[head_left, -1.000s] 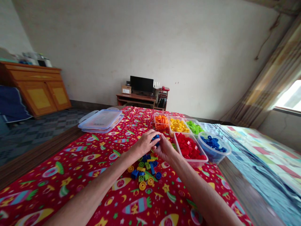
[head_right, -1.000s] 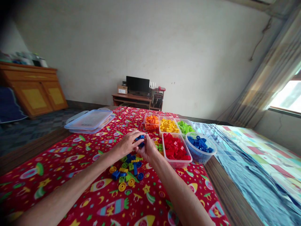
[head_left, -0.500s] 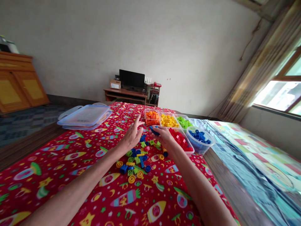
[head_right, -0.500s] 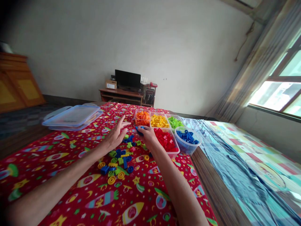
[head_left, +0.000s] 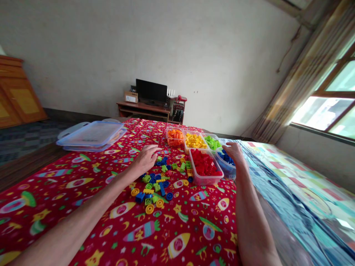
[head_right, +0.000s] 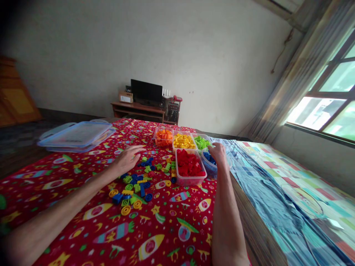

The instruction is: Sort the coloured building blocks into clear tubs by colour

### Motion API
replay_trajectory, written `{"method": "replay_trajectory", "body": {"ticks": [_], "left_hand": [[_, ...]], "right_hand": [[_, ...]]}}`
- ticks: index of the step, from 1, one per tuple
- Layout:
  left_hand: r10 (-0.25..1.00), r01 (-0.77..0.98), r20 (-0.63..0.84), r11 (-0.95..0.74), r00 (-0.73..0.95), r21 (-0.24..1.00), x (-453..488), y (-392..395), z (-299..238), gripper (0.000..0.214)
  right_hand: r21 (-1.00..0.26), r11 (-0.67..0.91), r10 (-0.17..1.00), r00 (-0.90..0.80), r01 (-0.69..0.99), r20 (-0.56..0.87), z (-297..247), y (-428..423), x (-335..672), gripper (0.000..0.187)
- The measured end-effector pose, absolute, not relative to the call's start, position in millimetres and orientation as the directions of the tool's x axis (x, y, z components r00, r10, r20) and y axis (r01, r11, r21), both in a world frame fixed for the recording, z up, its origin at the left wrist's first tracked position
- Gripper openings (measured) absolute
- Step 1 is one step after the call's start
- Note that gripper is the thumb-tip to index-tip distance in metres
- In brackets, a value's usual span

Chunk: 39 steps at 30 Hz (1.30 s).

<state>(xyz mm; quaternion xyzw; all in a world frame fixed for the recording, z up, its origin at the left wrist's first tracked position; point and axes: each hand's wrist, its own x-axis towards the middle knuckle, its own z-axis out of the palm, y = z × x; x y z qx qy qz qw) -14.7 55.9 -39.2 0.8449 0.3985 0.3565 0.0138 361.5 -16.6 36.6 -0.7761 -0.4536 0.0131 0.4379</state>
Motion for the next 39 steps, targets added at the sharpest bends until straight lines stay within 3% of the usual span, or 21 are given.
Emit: {"method": "replay_trajectory", "body": {"ticks": [3, 6, 9, 13, 18, 23, 30, 39], "left_hand": [[0.695, 0.679, 0.572, -0.671, 0.436, 0.297, -18.9, 59.1, -43.5, 0.037], [0.705, 0.689, 0.557, -0.662, 0.438, 0.296, -21.0, 61.1, -47.2, 0.036], [0.71, 0.694, 0.537, -0.661, 0.454, 0.286, -22.3, 62.3, -49.2, 0.034], [0.733, 0.702, 0.465, -0.654, 0.497, 0.281, -25.7, 63.1, -48.7, 0.034], [0.757, 0.713, 0.408, -0.637, 0.509, 0.292, -30.8, 62.5, -47.3, 0.035], [0.779, 0.731, 0.358, -0.617, 0.515, 0.292, -31.2, 58.6, -47.6, 0.037], [0.796, 0.737, 0.309, -0.601, 0.52, 0.308, -27.7, 57.6, -49.1, 0.022], [0.745, 0.671, 0.391, -0.662, 0.541, 0.335, -19.0, 66.5, -76.5, 0.023]], "right_hand": [[-0.653, -0.173, 0.635, 0.59, 0.737, 0.498, 40.2, -18.3, 366.3, 0.021], [-0.761, 0.056, 0.59, 0.593, 0.647, 0.548, 49.9, -19.8, 360.2, 0.026], [-0.817, 0.272, 0.586, 0.585, 0.509, 0.56, 60.0, -22.0, 347.5, 0.023], [-0.821, 0.396, 0.626, 0.533, 0.412, 0.569, 70.9, -25.6, 322.7, 0.018], [-0.825, 0.436, 0.737, 0.384, 0.359, 0.557, 73.2, -25.6, 282.8, 0.019], [-0.798, 0.443, 0.829, 0.154, 0.409, 0.538, 59.4, -21.1, 242.6, 0.02], [-0.572, 0.435, 0.845, -0.094, 0.696, 0.527, 36.9, -23.1, 202.2, 0.023], [-0.513, 0.459, 0.848, -0.184, 0.726, 0.497, 17.0, -21.5, 183.7, 0.024]]}}
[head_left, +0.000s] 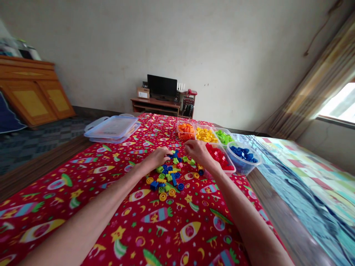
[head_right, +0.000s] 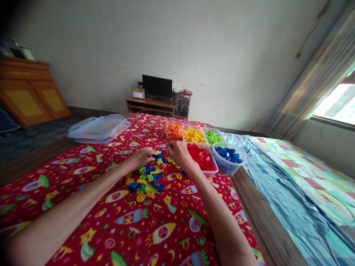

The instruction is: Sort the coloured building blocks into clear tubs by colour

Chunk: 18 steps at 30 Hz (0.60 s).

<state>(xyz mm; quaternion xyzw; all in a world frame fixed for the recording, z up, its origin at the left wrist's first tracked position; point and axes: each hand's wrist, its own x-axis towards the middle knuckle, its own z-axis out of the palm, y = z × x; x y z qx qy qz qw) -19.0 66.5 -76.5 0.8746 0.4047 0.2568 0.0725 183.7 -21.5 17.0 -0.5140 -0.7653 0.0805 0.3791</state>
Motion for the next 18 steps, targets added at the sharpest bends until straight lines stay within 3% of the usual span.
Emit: {"method": "replay_trajectory", "body": {"ticks": [5, 8, 11, 13, 18], "left_hand": [[0.839, 0.716, 0.311, -0.543, 0.446, 0.438, -19.2, 63.2, -65.8, 0.018], [0.912, 0.664, 0.193, -0.398, 0.363, 0.633, -25.2, 57.9, -50.7, 0.016], [0.947, 0.443, 0.044, -0.19, 0.319, 0.876, -31.5, 51.2, -39.3, 0.028], [0.949, 0.258, -0.05, -0.034, 0.312, 0.965, -32.3, 46.4, -34.5, 0.034], [0.908, -0.073, -0.174, 0.217, 0.381, 0.973, -26.0, 36.4, -24.3, 0.024]], "right_hand": [[-0.489, 0.46, 0.863, -0.244, 0.741, 0.442, 2.2, -14.2, 182.0, 0.027], [-0.425, 0.443, 0.867, -0.256, 0.789, 0.428, -3.3, -11.4, 180.2, 0.026], [-0.375, 0.429, 0.868, -0.261, 0.822, 0.422, -5.2, -11.5, 178.2, 0.025], [-0.364, 0.431, 0.867, -0.268, 0.826, 0.42, -5.8, -12.0, 177.6, 0.026], [-0.346, 0.412, 0.877, -0.264, 0.843, 0.401, -7.4, -11.0, 178.6, 0.026]]}}
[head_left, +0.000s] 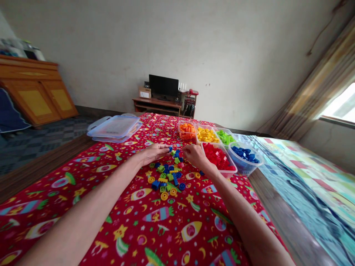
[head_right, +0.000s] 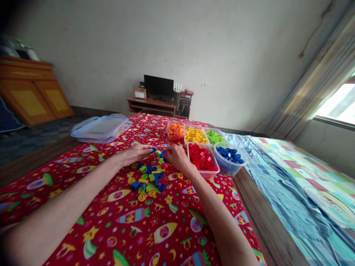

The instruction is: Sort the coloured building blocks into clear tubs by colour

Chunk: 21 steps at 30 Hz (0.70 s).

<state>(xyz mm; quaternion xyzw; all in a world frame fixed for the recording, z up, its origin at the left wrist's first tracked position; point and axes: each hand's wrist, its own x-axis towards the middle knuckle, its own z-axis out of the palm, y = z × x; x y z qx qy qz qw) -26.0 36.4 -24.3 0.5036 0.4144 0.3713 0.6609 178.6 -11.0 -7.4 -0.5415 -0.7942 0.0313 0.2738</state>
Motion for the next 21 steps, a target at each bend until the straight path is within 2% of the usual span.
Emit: {"method": "replay_trajectory", "body": {"ticks": [4, 8, 11, 13, 15, 17, 19, 21], "left_hand": [[0.899, -0.231, -0.19, 0.297, 0.394, 0.927, -24.1, 32.2, -17.7, 0.012], [0.902, -0.233, -0.174, 0.281, 0.395, 0.931, -24.0, 32.8, -19.7, 0.007], [0.931, -0.077, -0.115, 0.15, 0.347, 0.986, -21.5, 36.1, -25.8, 0.006], [0.95, 0.136, 0.009, -0.054, 0.311, 0.989, -18.5, 39.4, -30.7, 0.011], [0.925, 0.378, 0.179, -0.306, 0.337, 0.874, -14.8, 43.2, -36.6, 0.017], [0.852, 0.542, 0.315, -0.513, 0.419, 0.666, -11.4, 46.3, -43.9, 0.021], [0.774, 0.606, 0.379, -0.633, 0.507, 0.481, -9.1, 47.2, -51.7, 0.027], [0.728, 0.622, 0.403, -0.684, 0.554, 0.38, -8.4, 45.4, -57.4, 0.033]], "right_hand": [[-0.336, 0.394, 0.897, -0.276, 0.856, 0.346, -10.2, -10.0, 180.5, 0.029], [-0.225, 0.46, 0.873, -0.39, 0.859, 0.293, -17.3, -9.2, 182.2, 0.034], [-0.147, 0.541, 0.832, -0.501, 0.828, 0.237, -23.4, -8.8, 182.4, 0.036], [-0.115, 0.572, 0.812, -0.541, 0.812, 0.217, -28.1, -8.4, 182.5, 0.034], [-0.087, 0.576, 0.804, -0.545, 0.813, 0.238, -34.3, -7.3, 183.4, 0.03], [-0.077, 0.586, 0.787, -0.543, 0.807, 0.292, -41.9, -5.3, 185.3, 0.027], [-0.086, 0.616, 0.752, -0.552, 0.783, 0.359, -48.8, -2.9, 187.7, 0.027], [-0.098, 0.636, 0.728, -0.552, 0.766, 0.407, -52.9, -1.1, 189.3, 0.027]]}}
